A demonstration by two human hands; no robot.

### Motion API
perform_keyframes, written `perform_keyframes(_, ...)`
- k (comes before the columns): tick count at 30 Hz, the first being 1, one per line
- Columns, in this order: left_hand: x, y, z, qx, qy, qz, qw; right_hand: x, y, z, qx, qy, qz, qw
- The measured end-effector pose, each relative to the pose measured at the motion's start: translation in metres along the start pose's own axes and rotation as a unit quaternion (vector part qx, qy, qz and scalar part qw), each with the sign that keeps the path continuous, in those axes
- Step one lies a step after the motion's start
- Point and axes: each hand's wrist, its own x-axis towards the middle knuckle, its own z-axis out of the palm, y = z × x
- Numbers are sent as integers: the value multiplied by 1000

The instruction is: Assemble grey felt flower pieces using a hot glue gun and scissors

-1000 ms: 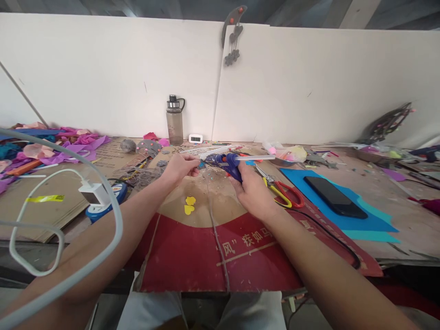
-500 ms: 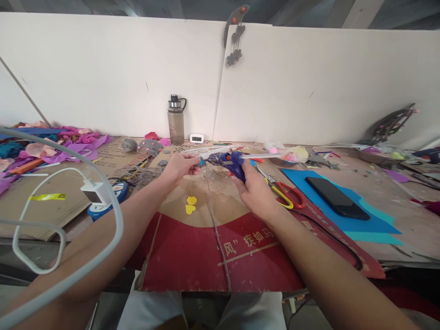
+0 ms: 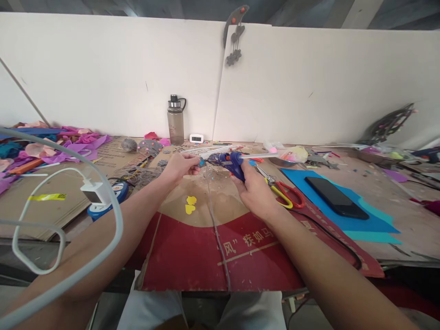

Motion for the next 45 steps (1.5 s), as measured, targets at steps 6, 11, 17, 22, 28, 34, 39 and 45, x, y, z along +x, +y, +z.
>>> perform_keyframes(6,1,-1,1,18,4,14,1000,-1,-4,-3,-51,2,-23,998)
perform_keyframes(11,-1,-1,2,50,14,32,998,-2,-6,-3,-86,-1,-49,995)
perform_keyframes(17,2,-4,0,29,22,29,999,-1,-4,0,-78,12,-57,995)
perform_keyframes(22,3,-5,-1,18,15,28,999,-1,-3,-1,-82,4,-47,996)
perform_keyframes(28,3,-6,0,21,7,29,999,-1,-4,-1,-74,3,-48,996)
perform_keyframes(34,4,-6,-2,10,16,21,1000,0,2,-1,5,24,-35,999)
perform_keyframes(39,3,-4,-3,5,14,14,1000,7,12,7,228,26,48,972)
perform_keyframes(45,8,-7,-4,35,10,37,999,22,41,30,272,-92,177,941)
